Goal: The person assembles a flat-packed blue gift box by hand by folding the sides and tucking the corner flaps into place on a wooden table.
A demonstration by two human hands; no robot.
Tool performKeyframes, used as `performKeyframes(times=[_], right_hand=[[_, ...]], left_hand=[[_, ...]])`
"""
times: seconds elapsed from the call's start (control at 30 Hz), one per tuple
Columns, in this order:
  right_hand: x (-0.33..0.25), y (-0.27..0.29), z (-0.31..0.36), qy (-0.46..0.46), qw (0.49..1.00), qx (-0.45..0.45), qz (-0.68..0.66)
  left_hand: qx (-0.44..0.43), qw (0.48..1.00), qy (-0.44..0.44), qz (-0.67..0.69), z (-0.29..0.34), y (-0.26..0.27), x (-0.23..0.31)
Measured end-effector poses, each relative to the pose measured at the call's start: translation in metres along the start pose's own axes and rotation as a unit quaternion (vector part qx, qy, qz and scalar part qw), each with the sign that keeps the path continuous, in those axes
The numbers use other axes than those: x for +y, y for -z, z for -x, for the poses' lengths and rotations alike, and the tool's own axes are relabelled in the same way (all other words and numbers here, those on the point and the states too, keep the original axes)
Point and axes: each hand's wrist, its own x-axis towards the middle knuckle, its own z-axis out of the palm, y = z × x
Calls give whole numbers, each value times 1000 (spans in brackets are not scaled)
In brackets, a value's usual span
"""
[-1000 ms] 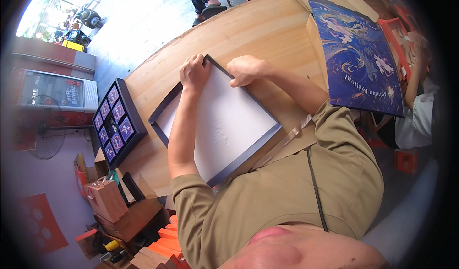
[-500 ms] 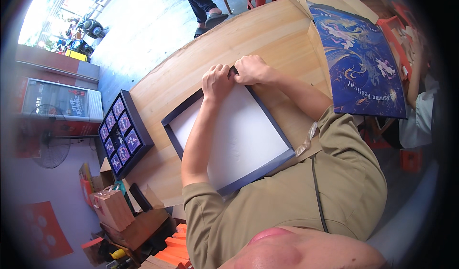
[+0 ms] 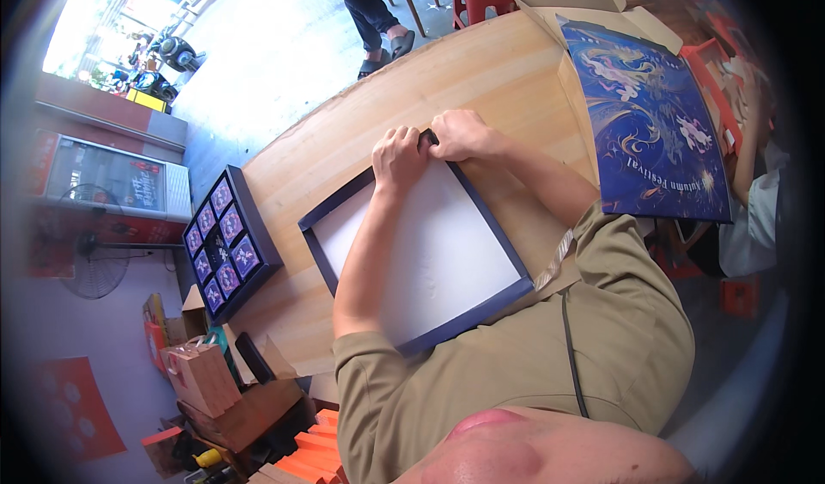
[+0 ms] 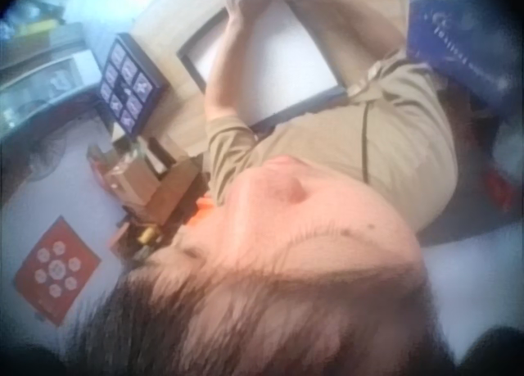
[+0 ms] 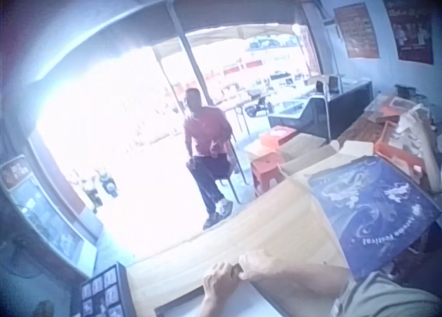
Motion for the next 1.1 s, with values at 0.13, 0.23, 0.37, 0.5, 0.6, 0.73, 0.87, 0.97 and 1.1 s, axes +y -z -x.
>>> performKeyframes(times=[0.13,0.23,0.37,0.5,0.6,0.73,0.87,0.97,1.1], right_hand=[[-2,0,-1,6,1000,16,-13],[9,-12,-13,-2,998,36,-44],[14,-9,-19,-11,999,-2,-49],[20,-12,-27,-9,997,-44,-63],[28,-21,-33,2,996,-45,-82],[28,-20,-33,3,994,-50,-98],[24,-20,-27,28,998,8,-49],[24,-24,-19,69,992,103,-30],[15,-12,-12,113,987,112,-34]], left_hand=[[4,1000,-8,-7,-2,0,-4],[0,1000,-17,-6,-8,-3,-5],[-13,1000,-21,-12,-9,-4,1],[1,999,-33,-8,-11,-4,4],[-5,1000,-29,-11,-12,-4,6],[0,1000,-22,-16,-10,-5,7],[19,999,-28,-9,-9,-6,6],[21,1000,-23,5,-7,-7,-1],[34,998,-12,46,-6,-6,-2]])
